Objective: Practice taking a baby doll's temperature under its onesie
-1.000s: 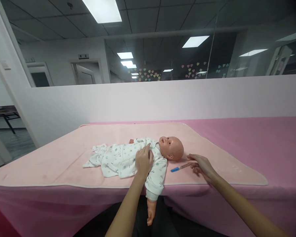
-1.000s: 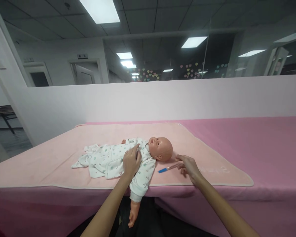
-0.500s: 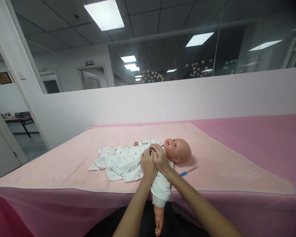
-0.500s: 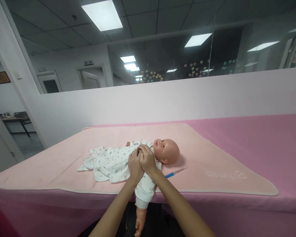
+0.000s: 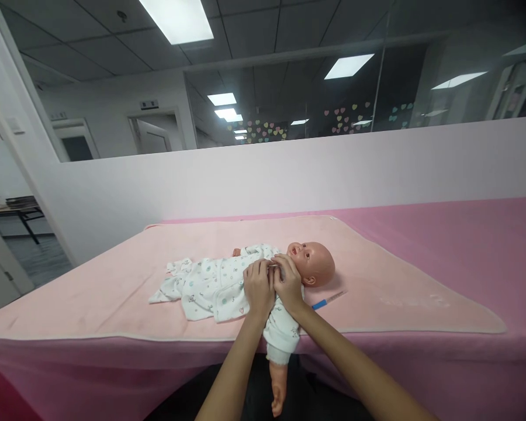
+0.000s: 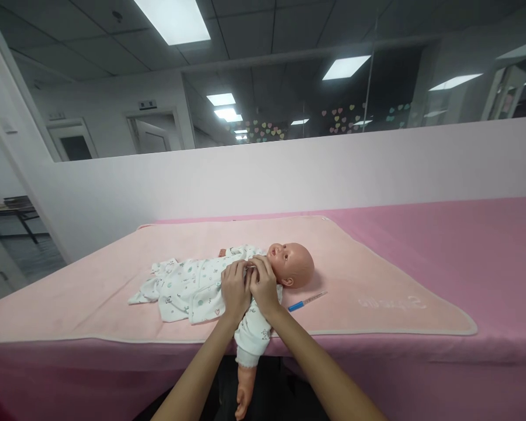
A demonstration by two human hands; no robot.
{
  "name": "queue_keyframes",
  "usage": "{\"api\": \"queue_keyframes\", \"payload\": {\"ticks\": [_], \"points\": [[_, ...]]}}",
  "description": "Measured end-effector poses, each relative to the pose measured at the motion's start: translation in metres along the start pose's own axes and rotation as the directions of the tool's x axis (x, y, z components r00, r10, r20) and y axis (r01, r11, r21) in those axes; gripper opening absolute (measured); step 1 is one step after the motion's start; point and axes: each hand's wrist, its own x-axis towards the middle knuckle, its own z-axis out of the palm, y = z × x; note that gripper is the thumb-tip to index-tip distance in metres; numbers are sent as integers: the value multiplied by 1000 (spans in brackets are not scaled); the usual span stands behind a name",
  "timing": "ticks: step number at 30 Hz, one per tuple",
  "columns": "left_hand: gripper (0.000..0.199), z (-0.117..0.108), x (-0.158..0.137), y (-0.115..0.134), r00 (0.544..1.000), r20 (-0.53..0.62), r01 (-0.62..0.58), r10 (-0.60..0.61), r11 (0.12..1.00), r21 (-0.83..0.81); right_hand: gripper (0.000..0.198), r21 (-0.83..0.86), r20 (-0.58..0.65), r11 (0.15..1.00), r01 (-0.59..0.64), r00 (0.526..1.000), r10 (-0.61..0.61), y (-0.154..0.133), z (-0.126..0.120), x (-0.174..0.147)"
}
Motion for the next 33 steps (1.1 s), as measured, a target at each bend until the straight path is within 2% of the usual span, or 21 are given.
{"api": "queue_keyframes", "payload": {"ticks": [8, 14, 20, 33], "points": [[19, -1, -1, 0, 1000, 3, -2, 2, 1000, -13, 28, -50, -36, 998, 29, 999, -31, 1, -1, -2], [14, -2, -2, 0, 1000, -24, 9, -9, 1000, -29, 25, -20, -67, 997, 71, 995, -72, 4, 1, -3], [16, -3, -2, 1, 999, -3, 32, -33, 998, -53, 26, 6, -32, 998, 58, 998, -58, 4, 1, -2], [15, -5, -2, 2, 1000, -13, -1, 0, 999, -39, 22, 50, -100, 998, 29, 995, -24, 4, -2, -1]]}}
